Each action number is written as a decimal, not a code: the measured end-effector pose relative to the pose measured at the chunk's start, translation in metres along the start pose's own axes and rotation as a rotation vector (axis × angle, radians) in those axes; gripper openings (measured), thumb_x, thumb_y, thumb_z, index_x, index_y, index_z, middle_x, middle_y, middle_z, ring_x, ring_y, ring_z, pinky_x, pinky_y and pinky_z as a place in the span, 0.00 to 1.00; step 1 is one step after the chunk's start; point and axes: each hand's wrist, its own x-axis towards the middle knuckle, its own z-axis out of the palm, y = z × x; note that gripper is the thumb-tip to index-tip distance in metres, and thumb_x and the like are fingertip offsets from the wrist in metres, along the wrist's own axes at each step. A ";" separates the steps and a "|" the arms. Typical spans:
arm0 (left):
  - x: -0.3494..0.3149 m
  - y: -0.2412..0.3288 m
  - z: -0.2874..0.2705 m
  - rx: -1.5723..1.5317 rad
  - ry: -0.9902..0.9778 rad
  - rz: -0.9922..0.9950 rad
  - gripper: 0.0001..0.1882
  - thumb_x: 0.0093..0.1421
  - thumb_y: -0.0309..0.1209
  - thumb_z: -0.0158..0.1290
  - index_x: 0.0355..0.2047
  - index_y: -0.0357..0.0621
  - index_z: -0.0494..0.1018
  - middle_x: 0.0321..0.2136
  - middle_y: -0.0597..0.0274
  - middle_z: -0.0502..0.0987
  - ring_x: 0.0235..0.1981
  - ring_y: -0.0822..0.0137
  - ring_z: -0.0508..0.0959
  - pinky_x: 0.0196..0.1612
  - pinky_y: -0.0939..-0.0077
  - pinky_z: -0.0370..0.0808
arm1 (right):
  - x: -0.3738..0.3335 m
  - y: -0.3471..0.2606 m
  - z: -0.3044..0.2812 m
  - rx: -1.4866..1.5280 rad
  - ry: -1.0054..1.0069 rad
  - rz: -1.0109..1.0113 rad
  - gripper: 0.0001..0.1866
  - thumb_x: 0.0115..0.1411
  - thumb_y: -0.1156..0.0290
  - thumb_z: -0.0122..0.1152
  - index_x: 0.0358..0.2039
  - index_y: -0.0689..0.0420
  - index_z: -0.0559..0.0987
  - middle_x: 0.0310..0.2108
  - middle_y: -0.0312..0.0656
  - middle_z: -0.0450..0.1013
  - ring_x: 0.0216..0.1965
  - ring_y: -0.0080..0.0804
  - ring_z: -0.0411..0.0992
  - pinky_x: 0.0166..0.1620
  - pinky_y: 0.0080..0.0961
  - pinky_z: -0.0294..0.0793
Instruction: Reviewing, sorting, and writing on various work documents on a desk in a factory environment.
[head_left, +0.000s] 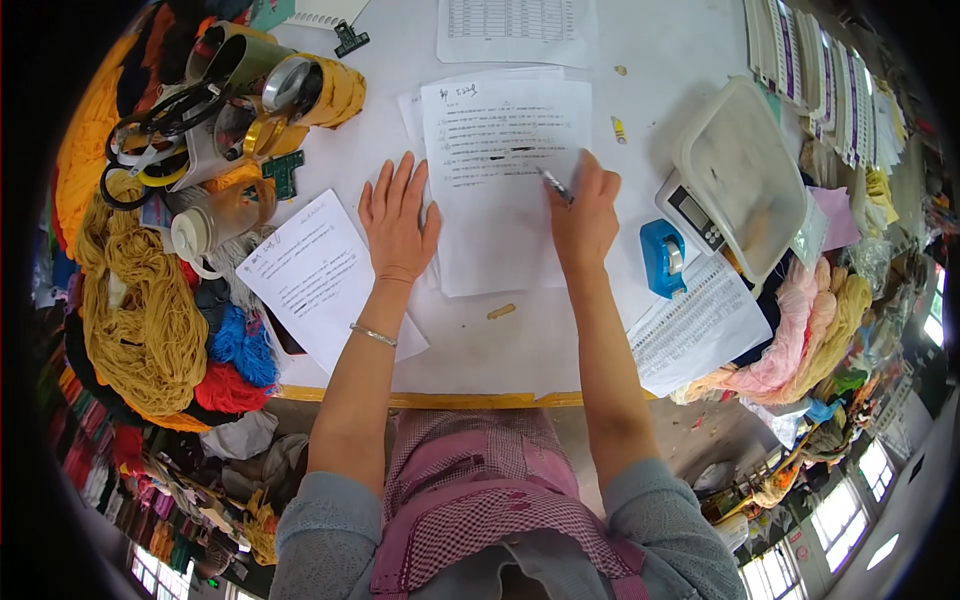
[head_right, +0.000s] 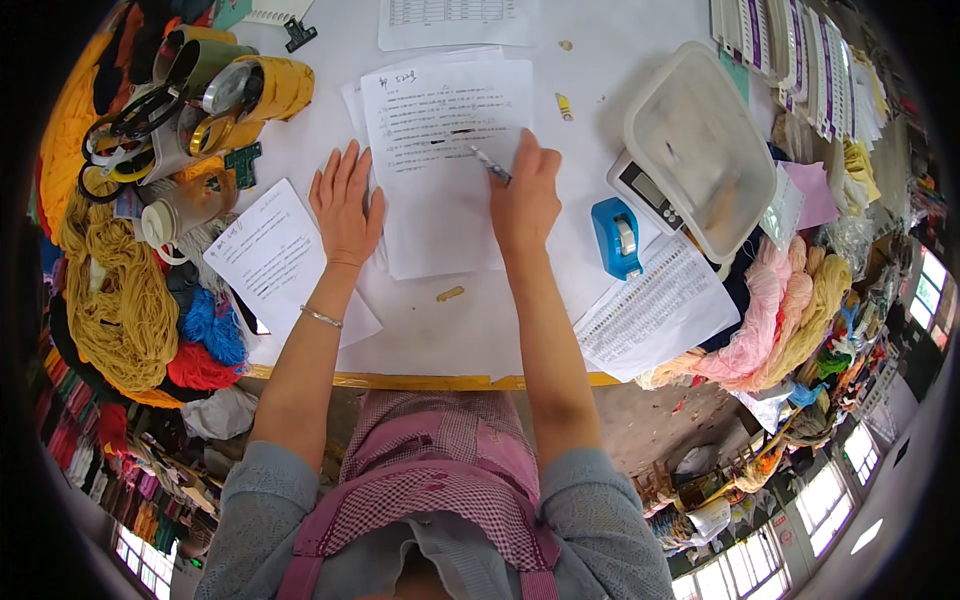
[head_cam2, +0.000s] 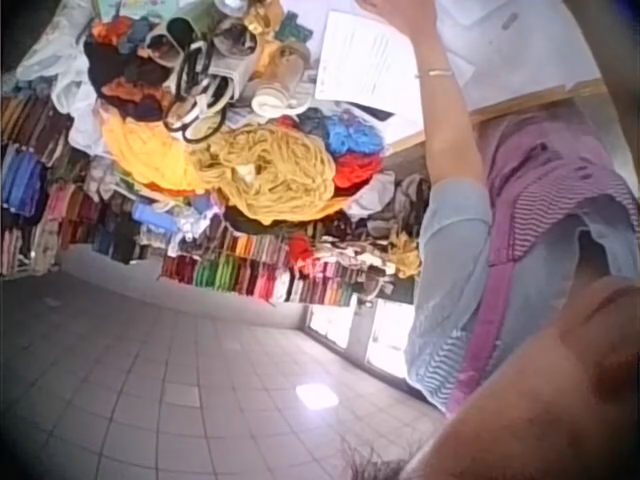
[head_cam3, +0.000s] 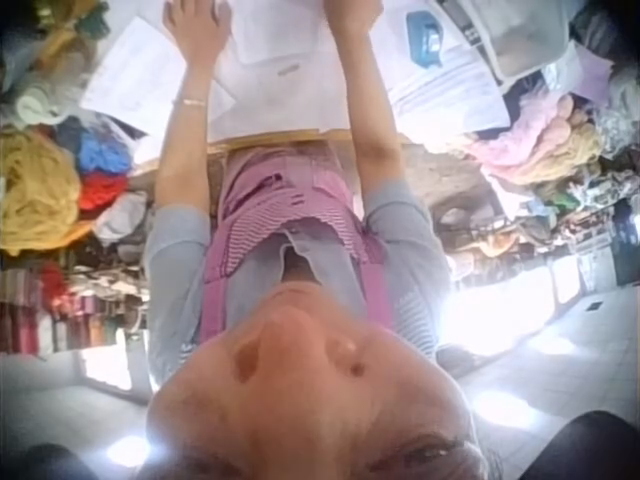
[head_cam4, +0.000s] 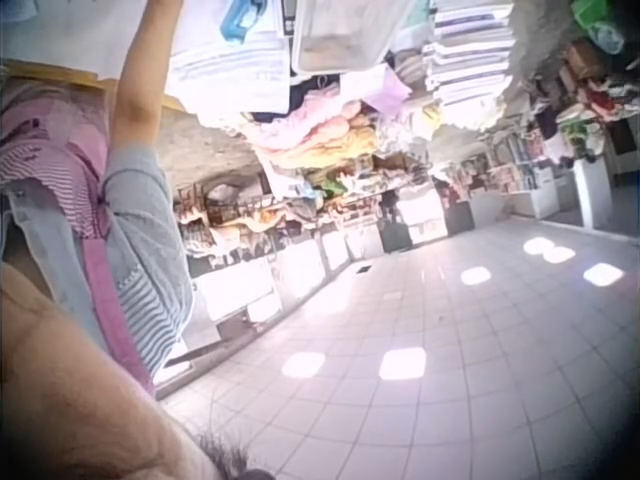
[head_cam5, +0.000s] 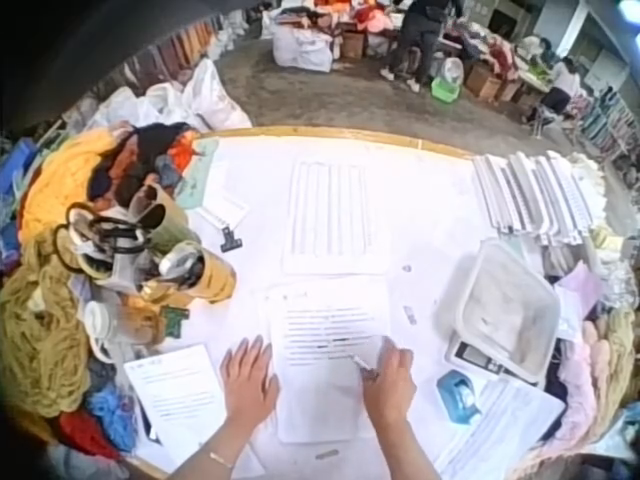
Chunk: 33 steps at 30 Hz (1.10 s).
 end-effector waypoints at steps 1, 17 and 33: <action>0.000 0.000 0.000 0.001 0.004 0.004 0.29 0.62 0.37 0.49 0.64 0.54 0.62 0.68 0.67 0.58 0.69 0.60 0.54 0.70 0.54 0.43 | -0.001 0.001 -0.002 0.020 0.027 0.032 0.30 0.54 0.62 0.71 0.54 0.54 0.68 0.45 0.45 0.67 0.39 0.45 0.74 0.40 0.38 0.77; 0.000 0.001 -0.001 0.021 -0.006 0.001 0.29 0.62 0.37 0.48 0.65 0.54 0.62 0.68 0.68 0.58 0.70 0.60 0.53 0.71 0.54 0.43 | -0.002 0.025 -0.005 0.108 -0.059 0.168 0.24 0.48 0.58 0.75 0.36 0.54 0.70 0.33 0.41 0.70 0.31 0.42 0.72 0.34 0.36 0.71; 0.002 0.003 0.001 0.104 -0.016 -0.031 0.25 0.66 0.30 0.46 0.64 0.55 0.62 0.67 0.71 0.59 0.68 0.63 0.56 0.70 0.56 0.47 | -0.006 0.030 0.002 0.055 -0.047 0.095 0.23 0.50 0.59 0.74 0.37 0.53 0.70 0.36 0.40 0.71 0.34 0.43 0.73 0.33 0.37 0.71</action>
